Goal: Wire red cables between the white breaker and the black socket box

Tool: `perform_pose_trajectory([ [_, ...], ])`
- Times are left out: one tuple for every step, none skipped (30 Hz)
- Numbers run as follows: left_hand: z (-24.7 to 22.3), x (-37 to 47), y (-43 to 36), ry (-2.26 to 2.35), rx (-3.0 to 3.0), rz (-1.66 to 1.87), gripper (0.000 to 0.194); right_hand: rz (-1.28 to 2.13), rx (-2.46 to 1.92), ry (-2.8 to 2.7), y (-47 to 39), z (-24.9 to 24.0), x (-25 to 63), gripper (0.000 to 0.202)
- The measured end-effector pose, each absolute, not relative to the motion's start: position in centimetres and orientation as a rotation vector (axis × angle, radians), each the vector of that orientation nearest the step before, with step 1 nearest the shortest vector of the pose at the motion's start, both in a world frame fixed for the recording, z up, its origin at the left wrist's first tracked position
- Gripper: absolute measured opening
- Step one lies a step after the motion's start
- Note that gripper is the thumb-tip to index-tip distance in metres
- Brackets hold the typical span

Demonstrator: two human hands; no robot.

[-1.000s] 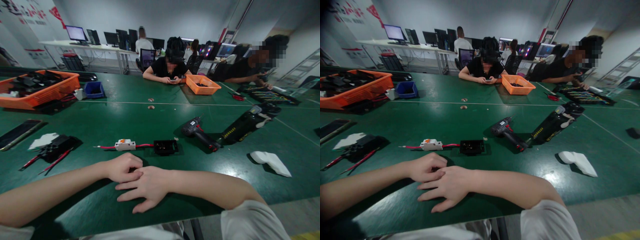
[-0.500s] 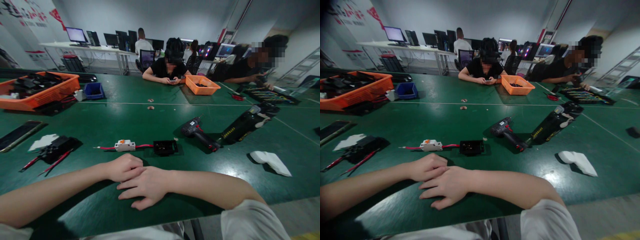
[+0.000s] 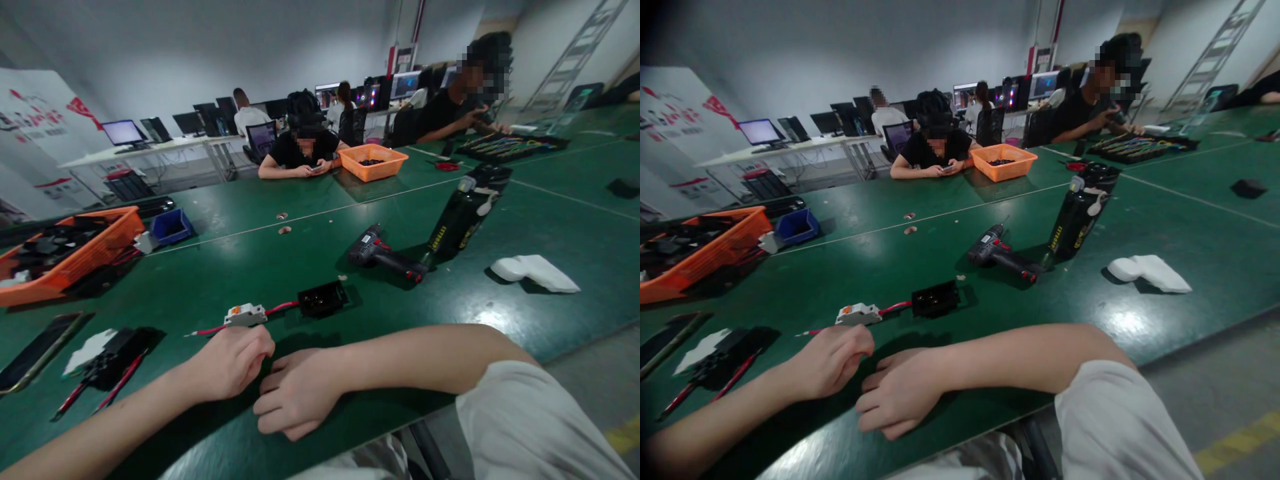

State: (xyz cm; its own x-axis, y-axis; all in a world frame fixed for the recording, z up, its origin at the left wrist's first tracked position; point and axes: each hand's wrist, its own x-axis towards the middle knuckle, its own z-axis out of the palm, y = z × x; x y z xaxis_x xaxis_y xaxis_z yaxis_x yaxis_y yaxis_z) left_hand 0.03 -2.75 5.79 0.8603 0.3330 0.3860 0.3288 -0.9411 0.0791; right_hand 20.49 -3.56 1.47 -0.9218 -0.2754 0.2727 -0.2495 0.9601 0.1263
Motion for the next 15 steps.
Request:
perform_pose_trajectory([
  [6.2, 0.1, -2.4, 0.527, 3.034, 0.611, 0.025, -0.115, 0.379, -2.822, -3.5, 1.4, 20.5, 0.027],
  [6.7, 0.2, -2.1, 0.497, 3.07, 0.567, 0.028, -0.099, 0.38, -2.823, -3.4, 1.3, 20.5, 0.027],
  [7.2, 0.4, -1.6, 0.47, 3.12, 0.487, 0.03, -0.081, 0.387, -2.821, -3.4, 1.2, 20.5, 0.027],
  [7.7, 0.7, -1.2, 0.458, 3.175, 0.381, 0.031, -0.063, 0.39, -2.818, -3.3, 1.1, 20.5, 0.026],
  [8.1, 1.1, -0.7, 0.47, 3.226, 0.255, 0.032, -0.042, 0.386, -2.813, -3.3, 1.0, 20.4, 0.027],
  [8.5, 1.5, -0.1, 0.529, 3.261, 0.119, 0.034, -0.022, 0.38, -2.805, -3.3, 0.9, 20.4, 0.027],
  [8.8, 2.0, 0.4, 0.597, 3.278, 0.011, 0.038, -0.003, 0.37, -2.797, -3.2, 0.8, 20.3, 0.027],
  [9.1, 2.5, 1.0, 0.665, 3.28, -0.075, 0.045, 0.013, 0.358, -2.788, -3.2, 0.7, 20.3, 0.027],
  [9.2, 2.9, 1.5, 0.726, 3.273, -0.138, 0.051, 0.025, 0.345, -2.782, -3.2, 0.6, 20.2, 0.027],
  [9.2, 3.2, 2.1, 0.76, 3.258, -0.188, 0.057, 0.036, 0.332, -2.779, -3.1, 0.5, 20.2, 0.027],
  [9.1, 3.4, 2.6, 0.781, 3.236, -0.233, 0.061, 0.047, 0.318, -2.777, -3.1, 0.5, 20.2, 0.027],
  [9.0, 3.6, 3.1, 0.784, 3.212, -0.271, 0.063, 0.06, 0.309, -2.778, -3.1, 0.4, 20.2, 0.027],
  [8.9, 3.7, 3.6, 0.772, 3.189, -0.308, 0.063, 0.074, 0.303, -2.779, -3.0, 0.4, 20.3, 0.028],
  [8.7, 3.7, 4.0, 0.755, 3.172, -0.341, 0.062, 0.09, 0.297, -2.78, -3.0, 0.4, 20.3, 0.028],
  [8.6, 3.7, 4.3, 0.739, 3.164, -0.37, 0.06, 0.106, 0.293, -2.78, -2.9, 0.4, 20.3, 0.028],
])
